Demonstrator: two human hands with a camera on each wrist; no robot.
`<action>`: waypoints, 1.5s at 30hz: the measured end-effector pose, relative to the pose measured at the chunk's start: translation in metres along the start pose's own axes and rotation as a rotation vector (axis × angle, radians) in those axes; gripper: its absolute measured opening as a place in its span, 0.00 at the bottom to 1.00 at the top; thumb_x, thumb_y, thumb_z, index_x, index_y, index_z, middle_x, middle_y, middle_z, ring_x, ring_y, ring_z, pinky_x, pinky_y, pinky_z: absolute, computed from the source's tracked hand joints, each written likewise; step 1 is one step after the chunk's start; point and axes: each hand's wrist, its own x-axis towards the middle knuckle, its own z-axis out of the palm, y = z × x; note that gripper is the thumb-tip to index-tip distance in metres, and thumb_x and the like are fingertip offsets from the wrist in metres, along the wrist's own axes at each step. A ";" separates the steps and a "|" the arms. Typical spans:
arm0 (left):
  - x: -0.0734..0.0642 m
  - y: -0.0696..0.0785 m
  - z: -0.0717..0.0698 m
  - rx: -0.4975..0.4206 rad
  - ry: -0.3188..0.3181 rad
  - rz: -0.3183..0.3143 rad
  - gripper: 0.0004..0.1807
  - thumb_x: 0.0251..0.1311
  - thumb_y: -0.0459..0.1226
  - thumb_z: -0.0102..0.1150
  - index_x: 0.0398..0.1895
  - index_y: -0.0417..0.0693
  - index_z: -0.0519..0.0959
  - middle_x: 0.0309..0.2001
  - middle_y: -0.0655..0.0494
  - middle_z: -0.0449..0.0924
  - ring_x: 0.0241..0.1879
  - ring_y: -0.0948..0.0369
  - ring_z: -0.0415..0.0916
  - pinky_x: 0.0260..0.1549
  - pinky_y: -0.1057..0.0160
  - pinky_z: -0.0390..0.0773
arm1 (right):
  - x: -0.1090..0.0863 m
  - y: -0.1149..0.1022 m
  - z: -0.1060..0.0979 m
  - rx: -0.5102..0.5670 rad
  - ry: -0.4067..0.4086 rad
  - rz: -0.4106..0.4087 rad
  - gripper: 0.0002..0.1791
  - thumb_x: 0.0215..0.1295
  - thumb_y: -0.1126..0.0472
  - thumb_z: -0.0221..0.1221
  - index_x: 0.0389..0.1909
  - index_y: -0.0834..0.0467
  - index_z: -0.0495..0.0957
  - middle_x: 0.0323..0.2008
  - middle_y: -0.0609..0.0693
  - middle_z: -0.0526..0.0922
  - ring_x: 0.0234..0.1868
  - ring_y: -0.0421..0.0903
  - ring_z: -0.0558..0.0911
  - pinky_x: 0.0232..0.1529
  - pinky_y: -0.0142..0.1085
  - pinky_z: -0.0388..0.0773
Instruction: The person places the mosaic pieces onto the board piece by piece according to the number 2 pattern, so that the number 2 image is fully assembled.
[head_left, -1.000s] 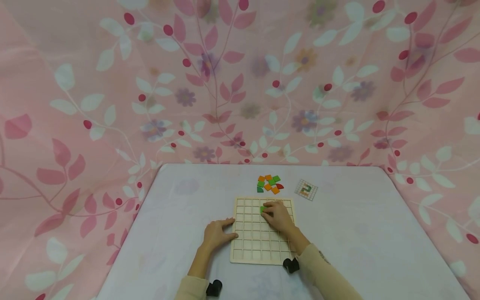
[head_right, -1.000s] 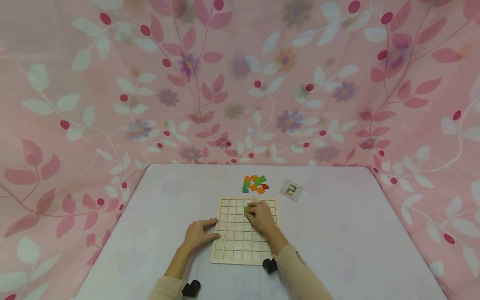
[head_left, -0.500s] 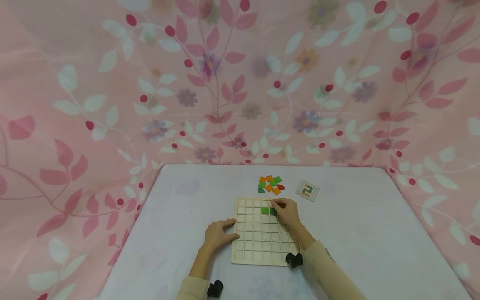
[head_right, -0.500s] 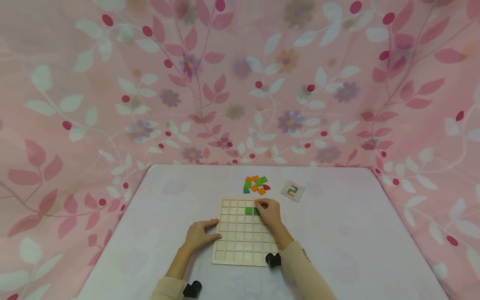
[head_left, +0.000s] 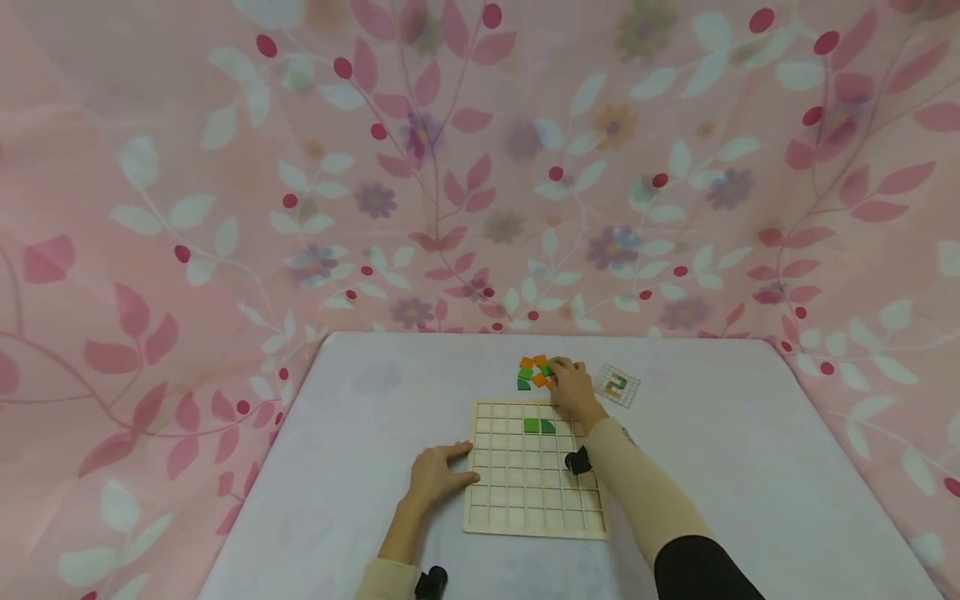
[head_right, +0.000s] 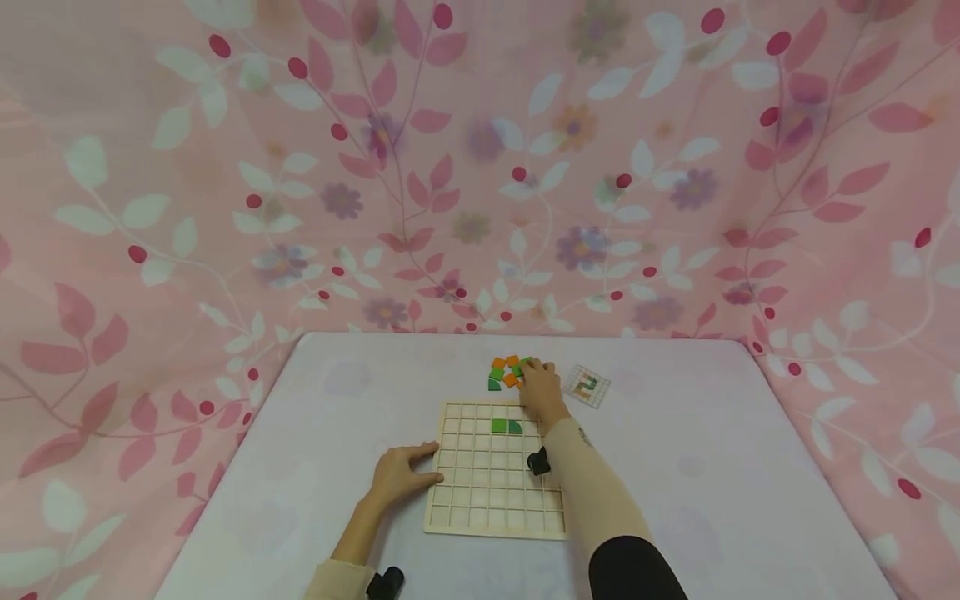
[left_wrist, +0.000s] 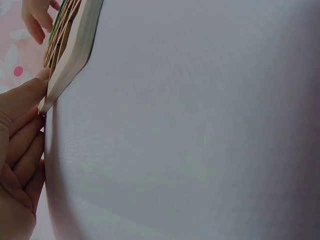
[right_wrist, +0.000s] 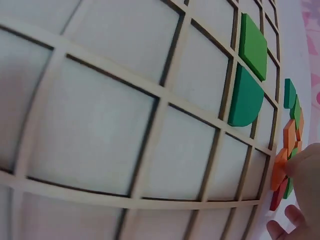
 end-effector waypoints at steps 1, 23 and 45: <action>0.000 0.000 0.000 0.008 0.003 0.006 0.31 0.41 0.49 0.73 0.51 0.45 0.81 0.50 0.51 0.81 0.51 0.49 0.78 0.47 0.48 0.75 | 0.002 -0.002 -0.001 -0.035 -0.057 0.001 0.26 0.63 0.68 0.50 0.63 0.63 0.67 0.65 0.62 0.64 0.59 0.68 0.63 0.53 0.60 0.67; 0.000 0.001 0.000 0.021 0.015 -0.001 0.31 0.41 0.48 0.73 0.51 0.46 0.81 0.50 0.51 0.81 0.50 0.49 0.78 0.47 0.48 0.75 | 0.015 0.002 -0.002 -0.241 -0.245 -0.053 0.28 0.67 0.65 0.52 0.68 0.53 0.63 0.69 0.57 0.59 0.61 0.65 0.64 0.54 0.60 0.67; 0.001 0.000 0.000 0.009 0.009 0.005 0.31 0.41 0.49 0.73 0.51 0.46 0.81 0.50 0.52 0.81 0.51 0.49 0.78 0.47 0.48 0.75 | 0.014 0.000 -0.004 -0.162 -0.272 -0.028 0.32 0.63 0.66 0.56 0.68 0.56 0.61 0.69 0.57 0.59 0.65 0.65 0.59 0.57 0.67 0.59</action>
